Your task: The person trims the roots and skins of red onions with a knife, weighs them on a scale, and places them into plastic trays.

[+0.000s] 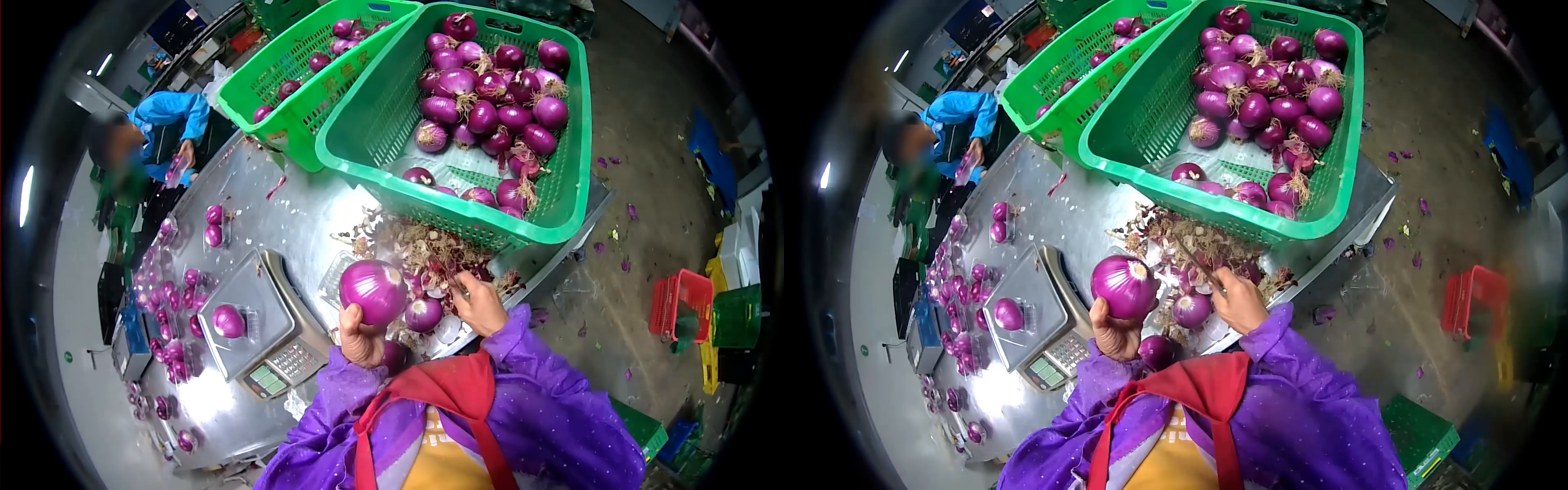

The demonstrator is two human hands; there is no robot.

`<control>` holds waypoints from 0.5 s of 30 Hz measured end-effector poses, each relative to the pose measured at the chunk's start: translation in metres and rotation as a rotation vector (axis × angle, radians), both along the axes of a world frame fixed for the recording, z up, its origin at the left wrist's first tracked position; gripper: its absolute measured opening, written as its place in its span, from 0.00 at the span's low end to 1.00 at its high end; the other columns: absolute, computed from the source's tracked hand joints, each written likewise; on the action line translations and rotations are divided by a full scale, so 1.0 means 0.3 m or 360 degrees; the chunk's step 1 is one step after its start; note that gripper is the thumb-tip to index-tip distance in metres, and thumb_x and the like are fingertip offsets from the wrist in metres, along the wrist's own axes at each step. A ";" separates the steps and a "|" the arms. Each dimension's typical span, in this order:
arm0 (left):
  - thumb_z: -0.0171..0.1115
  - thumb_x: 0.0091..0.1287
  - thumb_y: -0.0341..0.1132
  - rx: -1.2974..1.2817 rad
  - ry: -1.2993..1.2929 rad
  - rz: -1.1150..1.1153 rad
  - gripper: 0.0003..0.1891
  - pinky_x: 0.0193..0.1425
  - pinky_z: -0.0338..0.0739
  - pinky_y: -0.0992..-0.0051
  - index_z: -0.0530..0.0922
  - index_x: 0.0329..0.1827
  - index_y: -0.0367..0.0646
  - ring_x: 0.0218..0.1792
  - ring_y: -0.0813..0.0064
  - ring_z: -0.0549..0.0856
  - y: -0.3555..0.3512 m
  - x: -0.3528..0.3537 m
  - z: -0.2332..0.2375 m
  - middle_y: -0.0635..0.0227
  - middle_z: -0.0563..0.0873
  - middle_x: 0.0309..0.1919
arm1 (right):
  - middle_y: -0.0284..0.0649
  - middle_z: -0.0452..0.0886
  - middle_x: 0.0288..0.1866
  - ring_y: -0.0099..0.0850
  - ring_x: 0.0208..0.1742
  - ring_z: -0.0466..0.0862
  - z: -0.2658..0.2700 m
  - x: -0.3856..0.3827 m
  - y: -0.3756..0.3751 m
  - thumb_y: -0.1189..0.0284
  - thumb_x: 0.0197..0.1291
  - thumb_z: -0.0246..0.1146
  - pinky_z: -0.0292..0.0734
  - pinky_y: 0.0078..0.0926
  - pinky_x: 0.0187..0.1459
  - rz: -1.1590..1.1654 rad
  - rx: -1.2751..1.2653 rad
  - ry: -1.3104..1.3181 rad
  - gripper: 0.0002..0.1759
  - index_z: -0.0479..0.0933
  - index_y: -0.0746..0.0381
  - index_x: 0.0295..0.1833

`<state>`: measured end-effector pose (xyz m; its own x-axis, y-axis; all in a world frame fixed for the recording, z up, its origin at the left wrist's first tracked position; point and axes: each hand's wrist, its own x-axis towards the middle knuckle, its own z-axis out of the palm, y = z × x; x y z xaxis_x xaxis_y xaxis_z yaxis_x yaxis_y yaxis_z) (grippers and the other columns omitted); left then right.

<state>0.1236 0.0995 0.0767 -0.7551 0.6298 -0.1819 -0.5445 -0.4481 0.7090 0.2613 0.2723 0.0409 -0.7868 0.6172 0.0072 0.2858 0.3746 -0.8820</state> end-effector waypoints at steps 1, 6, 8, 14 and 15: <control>0.62 0.63 0.48 0.0041 -0.0012 -0.0055 0.35 0.61 0.75 0.48 0.63 0.68 0.35 0.60 0.49 0.77 0.010 0.011 0.018 0.52 0.75 0.60 | 0.53 0.82 0.34 0.47 0.36 0.84 0.054 -0.020 0.002 0.74 0.59 0.62 0.77 0.40 0.38 0.0045 -0.0126 0.0142 0.12 0.75 0.66 0.48; 0.66 0.59 0.42 0.0108 0.0037 -0.0123 0.35 0.62 0.76 0.60 0.65 0.65 0.33 0.54 0.62 0.81 0.044 0.051 0.088 0.55 0.79 0.55 | 0.41 0.82 0.39 0.27 0.38 0.81 0.266 -0.078 -0.022 0.70 0.61 0.65 0.76 0.29 0.41 0.0243 -0.0806 0.0489 0.19 0.75 0.66 0.56; 0.65 0.60 0.43 0.0168 -0.0059 -0.0130 0.34 0.62 0.76 0.59 0.64 0.65 0.33 0.54 0.62 0.81 0.039 0.052 0.084 0.55 0.79 0.55 | 0.40 0.81 0.41 0.25 0.37 0.80 0.280 -0.094 -0.028 0.70 0.61 0.66 0.76 0.27 0.42 0.0341 -0.0734 0.0528 0.20 0.75 0.66 0.57; 0.47 0.62 0.71 0.0394 -0.0763 -0.0329 0.42 0.43 0.87 0.59 0.65 0.67 0.44 0.49 0.54 0.84 0.040 0.028 0.065 0.52 0.77 0.58 | 0.46 0.81 0.48 0.33 0.42 0.83 0.296 -0.109 -0.022 0.73 0.58 0.65 0.77 0.30 0.45 0.0478 -0.0289 0.0636 0.20 0.75 0.65 0.57; 0.47 0.62 0.72 0.0371 -0.0831 -0.0435 0.43 0.43 0.87 0.59 0.64 0.67 0.44 0.48 0.52 0.84 0.036 0.021 0.066 0.51 0.77 0.58 | 0.46 0.81 0.48 0.37 0.42 0.84 0.282 -0.110 -0.018 0.74 0.57 0.65 0.78 0.31 0.44 0.0458 -0.0137 0.0676 0.20 0.75 0.65 0.56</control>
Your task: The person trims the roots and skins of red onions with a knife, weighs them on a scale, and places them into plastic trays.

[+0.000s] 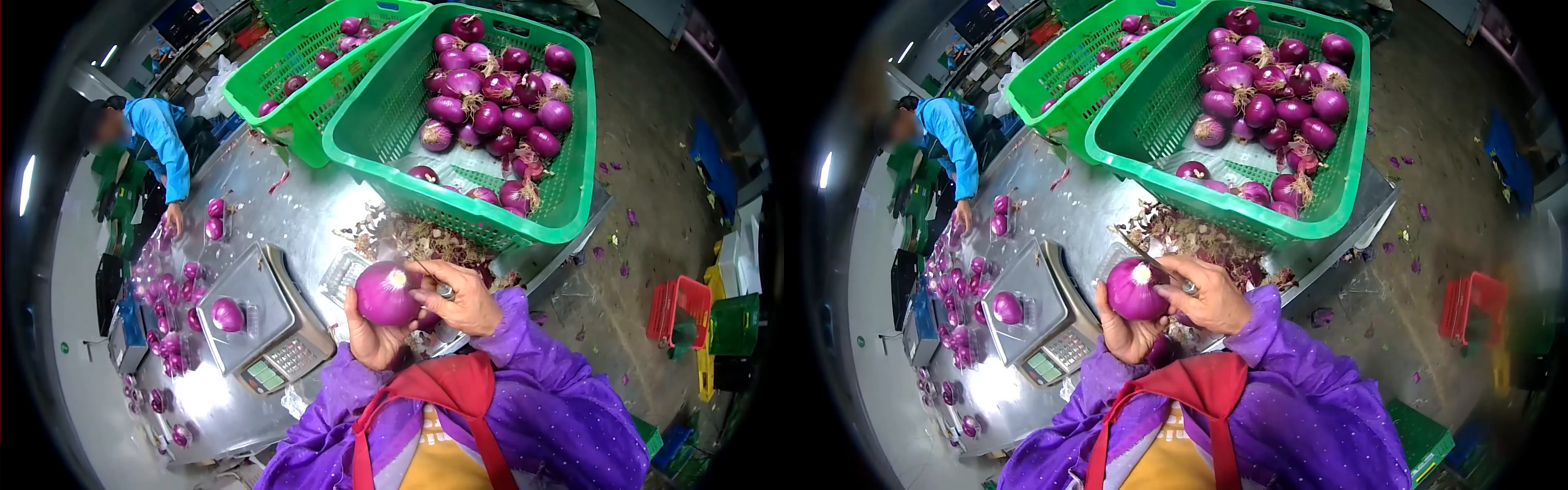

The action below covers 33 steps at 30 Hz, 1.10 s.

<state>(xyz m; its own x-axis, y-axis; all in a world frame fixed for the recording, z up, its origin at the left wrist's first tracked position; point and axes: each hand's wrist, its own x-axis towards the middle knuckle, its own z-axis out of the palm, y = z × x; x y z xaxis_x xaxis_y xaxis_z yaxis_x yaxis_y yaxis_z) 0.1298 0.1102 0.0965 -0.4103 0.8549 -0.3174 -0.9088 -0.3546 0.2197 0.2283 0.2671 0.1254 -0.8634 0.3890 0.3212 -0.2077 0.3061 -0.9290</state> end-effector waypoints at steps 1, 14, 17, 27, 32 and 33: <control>0.46 0.62 0.72 0.0000 -0.0051 -0.0115 0.44 0.43 0.87 0.59 0.64 0.68 0.43 0.47 0.50 0.84 -0.004 -0.008 0.003 0.49 0.77 0.57 | 0.47 0.81 0.48 0.40 0.42 0.84 -0.008 0.001 0.006 0.76 0.55 0.65 0.79 0.33 0.44 -0.0053 0.0136 0.0059 0.20 0.75 0.65 0.55; 0.40 0.63 0.74 0.0000 -0.0276 -0.0429 0.46 0.46 0.87 0.62 0.62 0.69 0.41 0.47 0.49 0.85 0.015 -0.004 0.025 0.43 0.77 0.57 | 0.43 0.78 0.38 0.46 0.35 0.83 -0.054 0.027 0.044 0.78 0.49 0.60 0.78 0.41 0.33 -0.0190 0.0956 -0.0283 0.18 0.73 0.61 0.48; 0.45 0.62 0.74 -0.0020 -0.0308 -0.0436 0.46 0.46 0.86 0.57 0.61 0.70 0.44 0.45 0.46 0.85 -0.009 -0.010 -0.011 0.38 0.75 0.57 | 0.46 0.80 0.37 0.47 0.36 0.83 -0.181 0.029 0.090 0.78 0.48 0.60 0.78 0.42 0.34 -0.0243 0.0832 -0.0270 0.18 0.75 0.61 0.49; 0.83 0.39 0.35 -0.1403 0.2589 -0.0052 0.52 0.50 0.80 0.70 0.60 0.68 0.41 0.47 0.64 0.84 -0.022 -0.011 0.093 0.57 0.78 0.51 | 0.40 0.81 0.39 0.19 0.33 0.78 -0.139 0.026 0.011 0.61 0.60 0.67 0.74 0.20 0.31 0.0285 -0.0705 -0.0447 0.32 0.68 0.66 0.65; 0.83 0.39 0.37 -0.0959 0.2403 0.0429 0.54 0.61 0.75 0.67 0.57 0.69 0.38 0.58 0.65 0.78 -0.030 -0.029 0.077 0.55 0.75 0.56 | 0.31 0.76 0.31 0.17 0.15 0.70 -0.152 -0.005 -0.087 0.54 0.61 0.66 0.63 0.16 0.17 0.0557 -0.1743 -0.0308 0.33 0.67 0.63 0.64; 0.83 0.39 0.37 -0.0786 0.2090 0.0459 0.54 0.62 0.74 0.67 0.57 0.70 0.38 0.59 0.65 0.76 -0.027 -0.026 0.069 0.55 0.74 0.57 | 0.30 0.73 0.28 0.18 0.15 0.71 -0.142 -0.006 -0.102 0.51 0.61 0.65 0.63 0.16 0.16 0.0612 -0.1882 -0.0275 0.32 0.68 0.63 0.60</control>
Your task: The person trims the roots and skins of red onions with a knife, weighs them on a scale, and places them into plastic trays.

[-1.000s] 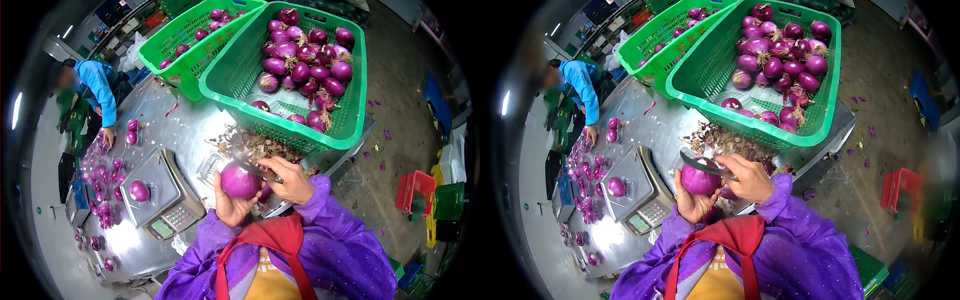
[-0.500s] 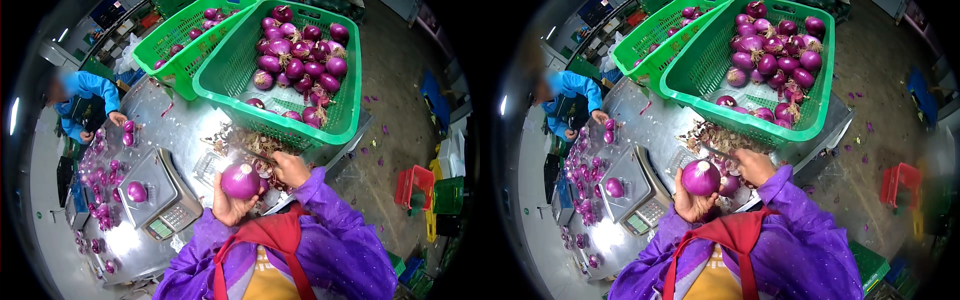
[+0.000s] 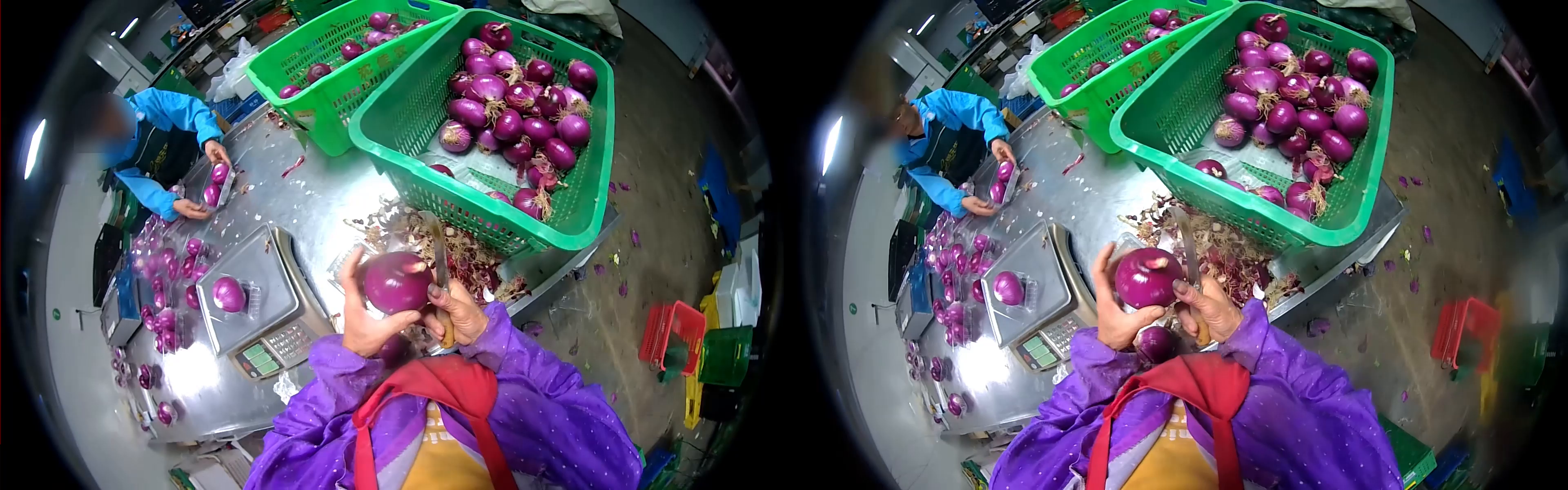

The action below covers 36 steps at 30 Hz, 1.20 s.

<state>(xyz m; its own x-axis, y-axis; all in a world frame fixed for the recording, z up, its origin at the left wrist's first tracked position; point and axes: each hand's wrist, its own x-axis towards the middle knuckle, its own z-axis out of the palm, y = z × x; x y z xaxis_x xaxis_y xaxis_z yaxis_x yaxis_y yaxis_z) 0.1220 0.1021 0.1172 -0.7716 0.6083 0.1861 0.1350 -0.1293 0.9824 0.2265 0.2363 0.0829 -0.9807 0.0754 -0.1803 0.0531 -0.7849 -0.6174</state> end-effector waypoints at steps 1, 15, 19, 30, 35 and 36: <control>0.82 0.42 0.35 0.0107 -0.0455 -0.0187 0.54 0.60 0.74 0.67 0.54 0.70 0.39 0.57 0.65 0.77 -0.003 0.000 -0.010 0.57 0.74 0.58 | 0.30 0.73 0.28 0.18 0.15 0.71 0.004 -0.006 -0.001 0.51 0.62 0.65 0.63 0.16 0.16 -0.0001 0.0073 -0.0044 0.31 0.68 0.63 0.59; 0.81 0.41 0.39 -0.0305 0.0036 0.0078 0.49 0.58 0.75 0.69 0.58 0.62 0.34 0.51 0.65 0.82 0.030 0.011 -0.049 0.54 0.79 0.50 | 0.46 0.78 0.34 0.50 0.33 0.82 0.111 -0.026 0.098 0.77 0.53 0.59 0.76 0.46 0.32 -0.0359 0.2920 -0.0039 0.10 0.72 0.62 0.42; 0.81 0.41 0.40 -0.0457 0.0123 0.0054 0.48 0.57 0.76 0.70 0.59 0.62 0.35 0.50 0.66 0.82 0.001 0.006 -0.067 0.55 0.79 0.50 | 0.46 0.80 0.35 0.51 0.35 0.82 0.048 -0.015 0.105 0.75 0.53 0.61 0.77 0.48 0.34 -0.0304 0.2829 -0.0148 0.11 0.72 0.61 0.43; 0.61 0.60 0.55 0.0289 -0.1246 -0.0430 0.37 0.41 0.81 0.71 0.63 0.64 0.40 0.41 0.64 0.84 -0.027 -0.014 -0.166 0.54 0.79 0.51 | 0.48 0.80 0.33 0.50 0.35 0.82 0.045 0.021 0.123 0.78 0.48 0.61 0.76 0.44 0.33 -0.0236 0.2841 0.0016 0.14 0.72 0.62 0.43; 0.43 0.65 0.68 0.0635 -0.1810 -0.1174 0.40 0.22 0.80 0.72 0.65 0.66 0.41 0.28 0.67 0.85 -0.026 -0.014 -0.188 0.52 0.81 0.50 | 0.47 0.79 0.33 0.47 0.34 0.82 0.101 0.031 0.123 0.79 0.46 0.61 0.77 0.43 0.33 -0.0243 0.2822 0.0252 0.17 0.73 0.62 0.46; 0.40 0.64 0.70 0.0597 -0.1920 -0.1155 0.42 0.19 0.78 0.74 0.65 0.66 0.42 0.28 0.62 0.85 -0.019 0.001 -0.179 0.51 0.81 0.49 | 0.47 0.79 0.33 0.47 0.34 0.83 0.082 0.035 0.132 0.80 0.47 0.61 0.77 0.42 0.33 -0.0249 0.2803 0.0233 0.17 0.73 0.62 0.46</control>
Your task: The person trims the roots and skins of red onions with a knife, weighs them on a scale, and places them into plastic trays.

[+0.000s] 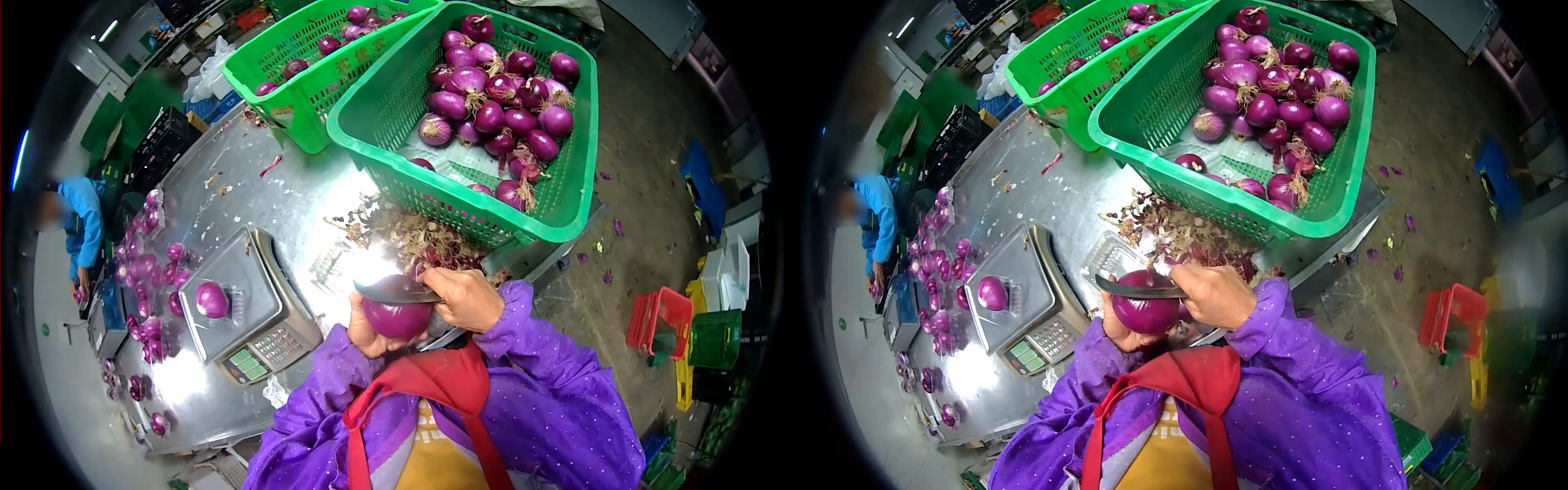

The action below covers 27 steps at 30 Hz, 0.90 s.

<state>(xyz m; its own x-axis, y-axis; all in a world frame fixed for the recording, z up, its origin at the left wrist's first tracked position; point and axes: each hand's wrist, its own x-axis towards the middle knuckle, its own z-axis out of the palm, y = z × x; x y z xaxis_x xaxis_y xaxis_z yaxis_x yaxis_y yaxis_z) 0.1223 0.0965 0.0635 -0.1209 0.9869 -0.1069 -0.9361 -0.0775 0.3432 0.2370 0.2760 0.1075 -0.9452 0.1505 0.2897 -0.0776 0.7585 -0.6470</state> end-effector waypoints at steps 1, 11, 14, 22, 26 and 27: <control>0.38 0.63 0.72 -0.0065 -0.0087 -0.0031 0.43 0.16 0.76 0.75 0.65 0.66 0.43 0.28 0.58 0.86 0.008 0.015 0.009 0.50 0.80 0.49 | 0.47 0.80 0.32 0.47 0.34 0.83 -0.041 0.010 0.011 0.80 0.47 0.61 0.77 0.41 0.33 -0.0016 -0.0023 -0.0007 0.16 0.74 0.62 0.46; 0.40 0.63 0.73 -0.0472 -0.0018 0.0025 0.42 0.20 0.78 0.70 0.67 0.66 0.45 0.35 0.54 0.86 -0.008 0.002 -0.030 0.52 0.82 0.50 | 0.52 0.81 0.33 0.50 0.34 0.83 -0.124 0.124 0.033 0.79 0.52 0.61 0.77 0.39 0.34 -0.0429 -0.0373 -0.0012 0.12 0.75 0.63 0.45; 0.59 0.63 0.57 -0.0576 0.0407 0.0506 0.34 0.44 0.82 0.67 0.66 0.66 0.45 0.45 0.64 0.85 -0.051 -0.001 -0.013 0.58 0.81 0.51 | 0.53 0.83 0.36 0.46 0.41 0.86 -0.204 0.120 0.032 0.80 0.55 0.58 0.78 0.34 0.40 -0.0481 -0.0493 0.0006 0.12 0.76 0.66 0.46; 0.77 0.47 0.37 -0.1507 0.2000 0.1627 0.42 0.58 0.77 0.66 0.61 0.65 0.46 0.51 0.62 0.81 -0.434 -0.271 0.137 0.56 0.77 0.52 | 0.53 0.83 0.36 0.43 0.40 0.85 -0.282 0.134 0.019 0.80 0.55 0.57 0.76 0.33 0.43 -0.0435 -0.0581 -0.0404 0.10 0.77 0.69 0.43; 0.78 0.46 0.40 -0.1911 0.1923 0.2175 0.43 0.53 0.78 0.67 0.63 0.65 0.46 0.49 0.62 0.82 -0.616 -0.394 0.147 0.55 0.77 0.53 | 0.51 0.83 0.33 0.38 0.35 0.83 -0.267 0.102 0.007 0.79 0.56 0.58 0.75 0.32 0.41 -0.0426 -0.0630 -0.0501 0.09 0.77 0.68 0.43; 0.78 0.46 0.40 -0.2006 0.1896 0.2261 0.43 0.52 0.79 0.67 0.64 0.65 0.47 0.49 0.63 0.82 -0.655 -0.426 0.118 0.55 0.77 0.53 | 0.50 0.82 0.32 0.36 0.34 0.83 -0.277 0.091 0.005 0.79 0.57 0.58 0.75 0.31 0.40 -0.0415 -0.0633 -0.0497 0.08 0.78 0.68 0.42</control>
